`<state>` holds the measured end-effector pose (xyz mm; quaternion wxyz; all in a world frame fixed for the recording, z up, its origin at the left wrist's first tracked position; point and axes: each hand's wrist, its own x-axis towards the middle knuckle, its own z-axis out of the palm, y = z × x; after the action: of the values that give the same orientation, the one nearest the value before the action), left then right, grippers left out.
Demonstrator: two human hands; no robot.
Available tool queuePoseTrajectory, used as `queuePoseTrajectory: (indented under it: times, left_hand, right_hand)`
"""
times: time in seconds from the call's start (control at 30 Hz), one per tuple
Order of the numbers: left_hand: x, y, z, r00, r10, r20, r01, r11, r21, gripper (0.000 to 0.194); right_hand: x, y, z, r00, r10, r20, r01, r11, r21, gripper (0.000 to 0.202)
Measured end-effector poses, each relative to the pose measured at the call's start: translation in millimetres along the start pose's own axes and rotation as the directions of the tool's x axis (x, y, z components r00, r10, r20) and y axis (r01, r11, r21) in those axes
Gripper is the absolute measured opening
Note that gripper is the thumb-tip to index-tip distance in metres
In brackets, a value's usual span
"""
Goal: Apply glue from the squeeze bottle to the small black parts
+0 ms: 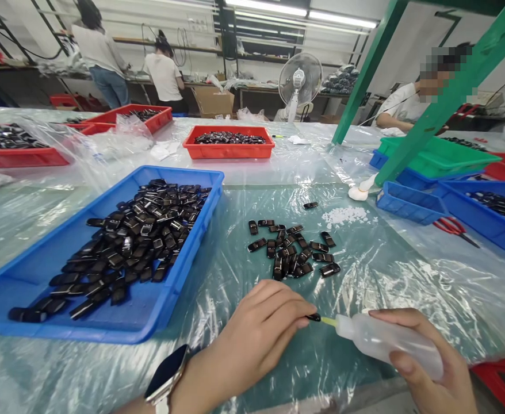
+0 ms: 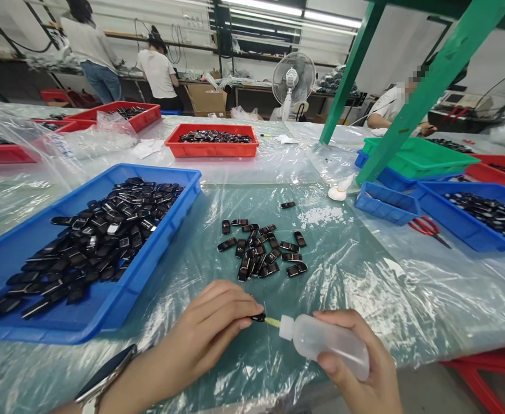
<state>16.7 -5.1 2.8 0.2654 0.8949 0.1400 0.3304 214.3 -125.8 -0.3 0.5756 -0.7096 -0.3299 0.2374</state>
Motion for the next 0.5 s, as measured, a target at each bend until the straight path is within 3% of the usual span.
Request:
queuePoseTrajectory:
  times: [0.13,0.3,0.4,0.5]
  left_hand:
    - [-2,-3,2.4,0.996,-0.066,-0.067,0.063,0.997,-0.042,0.022]
    - [-3,-2,3.0,0.992,-0.045,-0.117,0.038,0.997,-0.062,0.017]
    - [-3,0,2.3,0.992,-0.065,-0.106,0.057,0.995,-0.084,0.017]
    - [-3,2,2.6,0.991,-0.094,-0.095,0.082,0.989,-0.124,0.016]
  right_hand:
    - [-1,1,2,1.000,0.020,-0.024,-0.020,1.000,0.024,0.047]
    - [2,5,2,1.000,0.003,-0.022,-0.002,0.998,0.061,0.047]
    - [12,13,-6,0.990,-0.127,0.053,0.126,0.992,0.030,0.043]
    - [23,22,-14,0.935,-0.294,0.200,0.301,0.953,-0.008,0.038]
